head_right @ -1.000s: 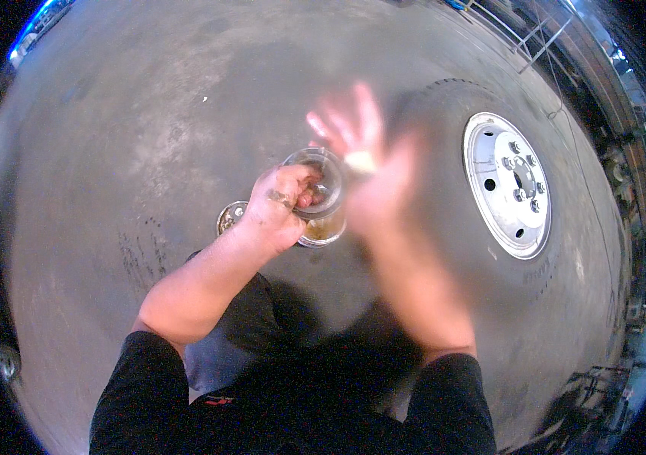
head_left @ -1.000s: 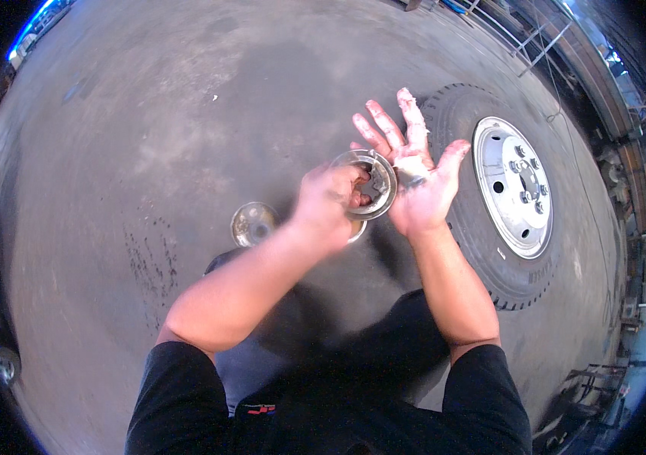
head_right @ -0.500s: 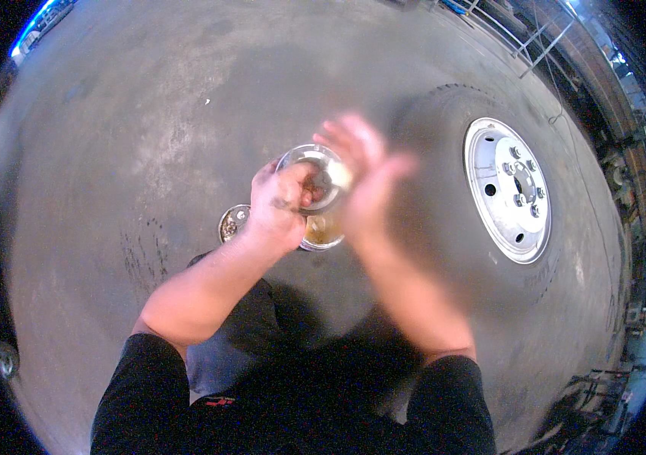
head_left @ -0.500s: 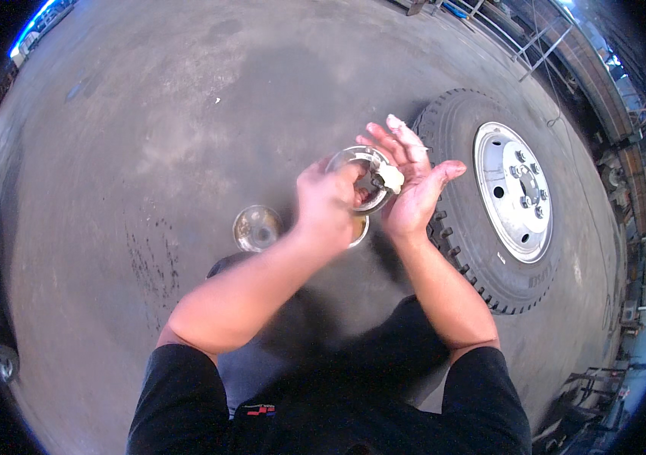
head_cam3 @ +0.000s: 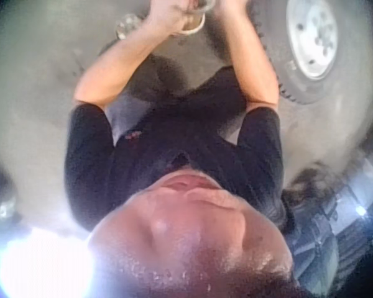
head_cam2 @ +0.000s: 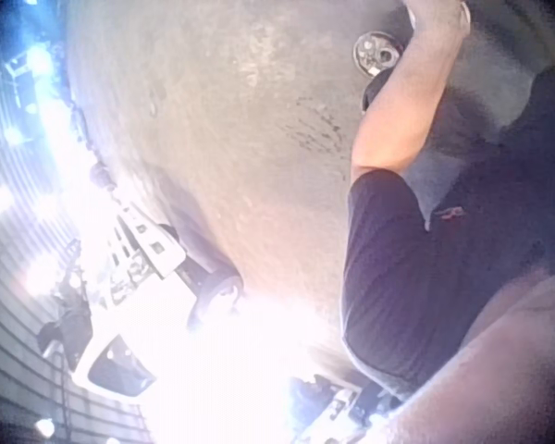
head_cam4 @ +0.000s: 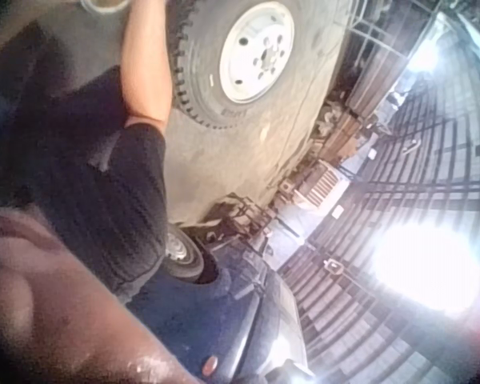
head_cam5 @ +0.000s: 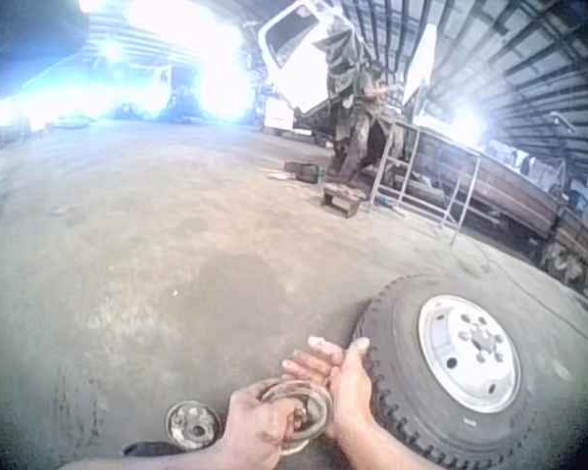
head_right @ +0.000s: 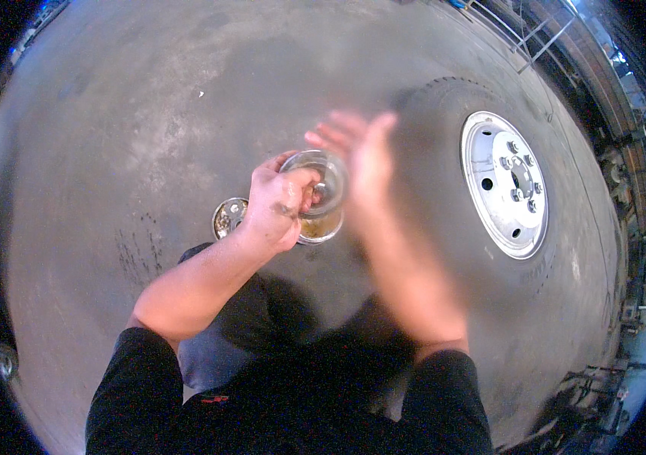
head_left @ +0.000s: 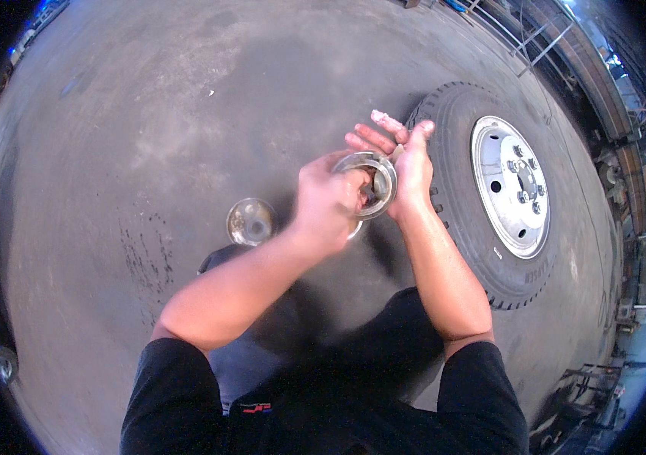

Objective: The person scoops grease from a container and applies it by hand to a wheel bearing, rotating the bearing to coat the inner and outer surfaces. The person repeats this process multiple times, ensuring the bearing is fully covered with grease.

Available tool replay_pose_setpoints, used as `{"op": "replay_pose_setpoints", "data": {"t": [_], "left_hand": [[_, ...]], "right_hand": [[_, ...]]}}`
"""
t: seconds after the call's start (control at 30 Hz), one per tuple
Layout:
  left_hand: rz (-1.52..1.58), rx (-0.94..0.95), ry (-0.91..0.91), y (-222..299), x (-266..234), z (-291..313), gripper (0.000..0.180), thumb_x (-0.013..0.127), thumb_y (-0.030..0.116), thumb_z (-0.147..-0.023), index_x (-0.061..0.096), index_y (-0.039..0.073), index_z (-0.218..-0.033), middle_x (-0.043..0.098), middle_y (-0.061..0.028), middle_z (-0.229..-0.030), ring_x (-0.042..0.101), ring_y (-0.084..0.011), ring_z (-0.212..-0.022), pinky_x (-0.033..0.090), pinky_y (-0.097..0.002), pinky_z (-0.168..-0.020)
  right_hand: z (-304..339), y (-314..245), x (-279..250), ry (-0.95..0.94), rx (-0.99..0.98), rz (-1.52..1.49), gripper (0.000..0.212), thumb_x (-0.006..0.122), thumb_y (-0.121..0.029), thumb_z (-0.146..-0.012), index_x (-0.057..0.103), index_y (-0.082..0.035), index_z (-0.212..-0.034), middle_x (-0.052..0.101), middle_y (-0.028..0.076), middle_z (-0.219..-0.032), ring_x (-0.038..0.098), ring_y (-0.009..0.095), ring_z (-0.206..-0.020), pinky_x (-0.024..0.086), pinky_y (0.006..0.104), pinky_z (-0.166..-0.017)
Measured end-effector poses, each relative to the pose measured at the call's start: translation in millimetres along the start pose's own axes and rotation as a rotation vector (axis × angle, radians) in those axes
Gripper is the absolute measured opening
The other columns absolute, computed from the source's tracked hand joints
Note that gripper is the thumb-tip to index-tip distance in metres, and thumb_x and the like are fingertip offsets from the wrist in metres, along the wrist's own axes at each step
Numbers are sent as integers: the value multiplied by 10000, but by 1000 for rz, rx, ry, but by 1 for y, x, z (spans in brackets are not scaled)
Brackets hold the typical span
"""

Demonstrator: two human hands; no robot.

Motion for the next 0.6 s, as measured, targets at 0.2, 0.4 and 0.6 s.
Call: {"op": "replay_pose_setpoints", "data": {"t": [0.2,0.4,0.6], "left_hand": [[226,-133,78,-16,-9,-9,98,548,-36,-790,585,9,-869,522,-28,-689,431,-103,-550,435,-284,-561],[285,-351,0,-23,1,-7,61,541,7,-821,581,49,-801,508,-13,-669,393,-92,-552,401,-243,-559],[285,-357,33,-18,-7,-13,80,526,41,-838,566,22,-905,569,-64,-790,486,-151,-655,448,-283,-622]], "right_hand": [[21,-25,41,-289,-187,8,1006,17,-818,-800,166,-125,-1514,327,199,-1479,411,365,-1304,338,501,-1071],[14,-5,28,-315,-342,454,1211,109,-950,-624,-39,-159,-1529,313,183,-1469,362,312,-1319,290,466,-1094],[11,-21,25,-283,-496,462,1161,118,-904,-705,266,-41,-1467,485,219,-1320,465,318,-1236,360,450,-1053]]}}
Point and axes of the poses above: each hand's wrist, its own z-axis away from the middle knuckle, its own x-axis out of the palm, y = z × x, the point moved 10 cm from there along -z, towards the middle knuckle
